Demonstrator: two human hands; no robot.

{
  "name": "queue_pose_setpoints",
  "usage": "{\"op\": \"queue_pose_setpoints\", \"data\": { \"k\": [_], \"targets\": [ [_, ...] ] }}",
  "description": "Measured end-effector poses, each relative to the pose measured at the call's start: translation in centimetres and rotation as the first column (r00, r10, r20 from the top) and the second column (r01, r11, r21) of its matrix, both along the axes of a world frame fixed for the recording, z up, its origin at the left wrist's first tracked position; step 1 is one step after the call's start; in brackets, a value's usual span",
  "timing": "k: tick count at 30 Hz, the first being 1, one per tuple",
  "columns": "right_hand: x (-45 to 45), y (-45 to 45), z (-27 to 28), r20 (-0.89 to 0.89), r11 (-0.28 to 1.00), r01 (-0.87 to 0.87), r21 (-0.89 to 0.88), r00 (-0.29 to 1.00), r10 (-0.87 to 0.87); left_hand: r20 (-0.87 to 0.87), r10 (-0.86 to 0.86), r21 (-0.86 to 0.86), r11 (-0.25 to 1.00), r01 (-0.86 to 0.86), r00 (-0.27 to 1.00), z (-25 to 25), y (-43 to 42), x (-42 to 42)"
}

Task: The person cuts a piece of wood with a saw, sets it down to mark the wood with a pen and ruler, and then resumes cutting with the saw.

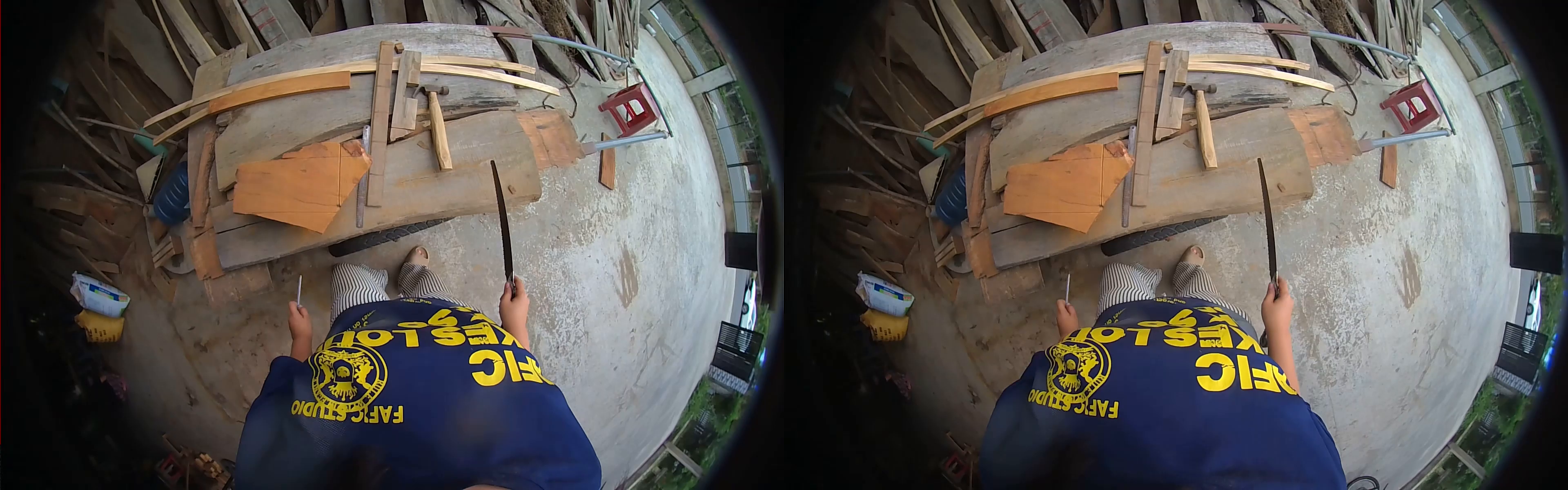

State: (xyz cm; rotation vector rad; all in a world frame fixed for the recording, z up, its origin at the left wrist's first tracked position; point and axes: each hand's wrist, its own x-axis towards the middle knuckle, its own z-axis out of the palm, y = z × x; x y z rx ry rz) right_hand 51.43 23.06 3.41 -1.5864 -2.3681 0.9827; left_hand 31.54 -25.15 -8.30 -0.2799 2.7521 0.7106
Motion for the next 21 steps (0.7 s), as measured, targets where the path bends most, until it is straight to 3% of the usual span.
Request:
{"op": "queue_pose_setpoints", "data": {
  "k": [5,7,9,11,13,15,18,21],
  "targets": [
    [2.8,-4.3,-0.7,-0.090,0.987,0.124,0.104,0.989,-0.115,-0.076,-0.284,0.110,0.950,0.291,0.956,0.0,3.1,-5.8],
    [3.6,-6.6,-0.9,-0.135,0.972,0.210,0.103,0.971,-0.196,-0.103,-0.436,0.128,0.885,0.447,0.894,0.4,4.1,-7.6],
    [4.9,-9.0,-2.6,-0.143,0.928,0.367,-0.064,0.917,-0.372,-0.130,-0.504,0.150,0.841,0.520,0.854,1.1,4.9,-9.1],
    [6.2,-12.3,-3.0,-0.162,0.918,0.396,-0.032,0.904,-0.396,-0.060,-0.615,0.188,0.766,0.614,0.786,2.7,5.8,-10.1],
    [5.8,-15.1,-0.7,-0.186,0.904,0.427,0.007,0.889,-0.419,-0.122,-0.687,0.287,0.666,0.688,0.716,4.4,6.8,-10.4],
    [5.1,-18.4,3.3,-0.191,0.916,0.391,-0.089,0.896,-0.401,-0.239,-0.701,0.423,0.548,0.722,0.672,5.9,8.4,-10.0],
    [4.8,-22.0,4.4,-0.216,0.920,0.377,-0.106,0.895,-0.391,-0.162,-0.760,0.589,0.437,0.680,0.629,8.3,10.4,-9.2],
    [4.9,-24.4,5.6,-0.182,0.915,0.378,-0.141,0.899,-0.399,-0.214,-0.824,0.591,0.319,0.741,0.525,9.4,11.4,-8.6]
  ]
}}
